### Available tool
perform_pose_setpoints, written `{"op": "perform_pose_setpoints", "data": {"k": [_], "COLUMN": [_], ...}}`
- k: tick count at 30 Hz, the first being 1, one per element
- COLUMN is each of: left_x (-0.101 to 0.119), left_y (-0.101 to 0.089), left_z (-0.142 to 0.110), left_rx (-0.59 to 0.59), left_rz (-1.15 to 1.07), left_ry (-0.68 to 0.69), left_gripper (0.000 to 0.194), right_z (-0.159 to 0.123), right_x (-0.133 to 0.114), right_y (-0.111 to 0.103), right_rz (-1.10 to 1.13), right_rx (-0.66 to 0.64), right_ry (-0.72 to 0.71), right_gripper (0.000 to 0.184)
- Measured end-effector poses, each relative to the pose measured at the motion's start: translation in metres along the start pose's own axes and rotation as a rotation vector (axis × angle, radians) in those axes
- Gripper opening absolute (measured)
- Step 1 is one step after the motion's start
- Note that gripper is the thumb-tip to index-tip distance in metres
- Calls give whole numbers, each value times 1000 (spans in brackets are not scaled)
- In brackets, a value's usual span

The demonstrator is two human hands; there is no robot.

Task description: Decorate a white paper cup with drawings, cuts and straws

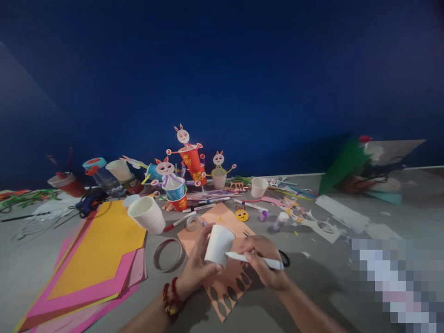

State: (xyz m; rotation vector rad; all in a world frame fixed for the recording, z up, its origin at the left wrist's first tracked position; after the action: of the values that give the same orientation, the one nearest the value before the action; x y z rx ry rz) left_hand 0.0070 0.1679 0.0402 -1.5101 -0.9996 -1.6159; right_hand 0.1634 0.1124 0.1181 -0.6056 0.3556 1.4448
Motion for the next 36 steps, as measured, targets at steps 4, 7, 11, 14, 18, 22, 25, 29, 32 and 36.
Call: {"op": "perform_pose_setpoints", "data": {"k": [4,7,11,14,18,22,25,29,32,36], "left_x": [2,1,-4,-7,-6,-3,-1,3,3,1], "left_y": [1,2,1,-2,-2,-3,-3,0,2,0], "left_z": [0,0,2,3,2,1,1,2,2,2], "left_rx": [-8,-14,-20,3,8,32,48,17,13,28], "left_rz": [-9,-13,-23,-15,-11,4,34,14,23,11], "left_ry": [12,16,30,28,2,-14,-7,-3,-28,-18], "left_gripper": [85,85,87,88,86,87,86,84,82,85], "right_z": [0,-1,1,2,3,1,0,0,0,1], "right_x": [-3,-4,-6,-9,-9,-8,-7,-6,-7,-10], "right_y": [1,2,1,1,1,2,4,5,7,8], "right_rz": [-5,9,-4,-7,8,24,22,24,8,26], "right_rx": [2,-1,5,3,12,7,-8,-16,-28,-26], "right_ry": [-25,-34,-40,-44,-52,-49,-39,-29,-29,-54], "right_gripper": [19,18,18,19,19,20,21,21,21,22]}}
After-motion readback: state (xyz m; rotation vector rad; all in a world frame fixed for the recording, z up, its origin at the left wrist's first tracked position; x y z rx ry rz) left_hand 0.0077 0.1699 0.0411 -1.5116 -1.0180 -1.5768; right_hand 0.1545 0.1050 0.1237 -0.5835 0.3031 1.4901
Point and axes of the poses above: each hand's wrist, its own z-axis towards the middle knuckle, its own y-axis out of the palm, x = y × z, the point moved 9 cm from there along z, towards the middle knuckle, and after that the axes turned 12 degrees about -y, right-handed, at the moved point
